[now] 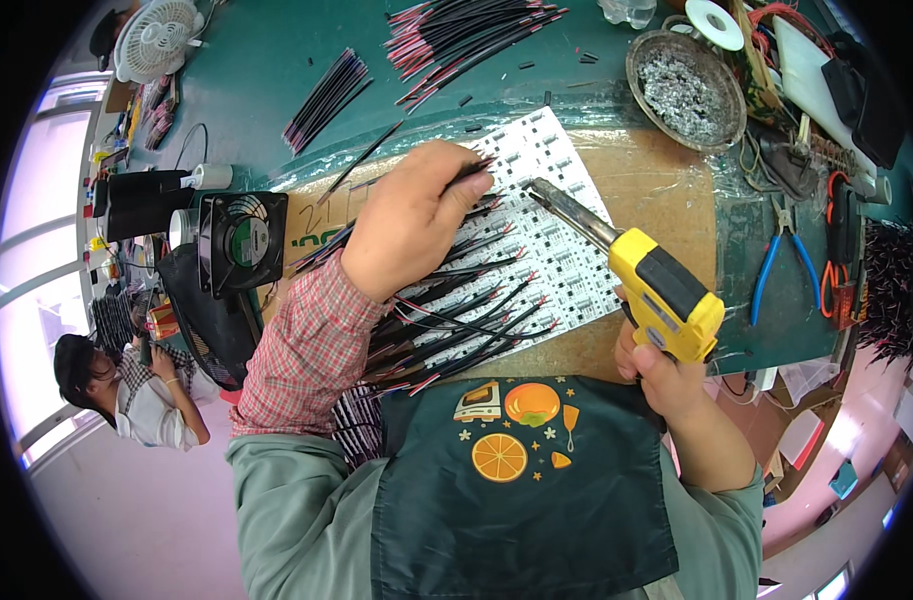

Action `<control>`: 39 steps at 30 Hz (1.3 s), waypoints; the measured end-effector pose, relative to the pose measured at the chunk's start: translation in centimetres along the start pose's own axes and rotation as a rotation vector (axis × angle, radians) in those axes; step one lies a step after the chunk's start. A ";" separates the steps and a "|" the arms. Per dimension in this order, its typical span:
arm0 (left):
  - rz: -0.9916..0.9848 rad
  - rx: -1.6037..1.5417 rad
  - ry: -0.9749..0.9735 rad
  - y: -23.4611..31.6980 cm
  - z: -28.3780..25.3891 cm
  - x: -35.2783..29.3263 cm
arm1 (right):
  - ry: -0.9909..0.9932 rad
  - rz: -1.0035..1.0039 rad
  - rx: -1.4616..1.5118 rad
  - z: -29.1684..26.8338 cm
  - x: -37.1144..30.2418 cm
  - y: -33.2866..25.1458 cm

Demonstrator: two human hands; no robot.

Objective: The person arranges wire bundles on a workbench and solders the wire ends using a handheld soldering iron.

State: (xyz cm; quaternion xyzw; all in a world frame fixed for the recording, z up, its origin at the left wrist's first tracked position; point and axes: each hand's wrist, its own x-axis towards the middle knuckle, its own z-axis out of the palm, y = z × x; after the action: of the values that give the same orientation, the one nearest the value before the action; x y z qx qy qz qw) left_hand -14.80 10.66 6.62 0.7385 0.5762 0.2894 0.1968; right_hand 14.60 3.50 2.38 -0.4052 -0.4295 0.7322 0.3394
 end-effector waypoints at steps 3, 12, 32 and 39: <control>0.146 0.053 0.093 1.4 -1.5 0.4 | -0.008 0.015 -0.005 -0.6 -0.5 0.1; -0.343 0.011 -0.165 3.0 0.0 -0.8 | 0.028 0.043 0.014 -1.0 -1.5 -0.1; -0.260 0.120 -0.264 1.9 1.7 -0.4 | -0.035 0.044 0.032 -1.8 -1.2 -0.1; -0.264 0.065 -0.238 1.6 2.1 -0.1 | -0.057 0.033 0.055 -1.6 -0.5 -0.2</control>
State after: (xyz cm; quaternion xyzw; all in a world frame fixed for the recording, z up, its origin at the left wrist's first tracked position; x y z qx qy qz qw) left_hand -12.23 10.20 5.98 0.6915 0.6498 0.1528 0.2761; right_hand 16.30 3.70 2.20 -0.3818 -0.4118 0.7605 0.3260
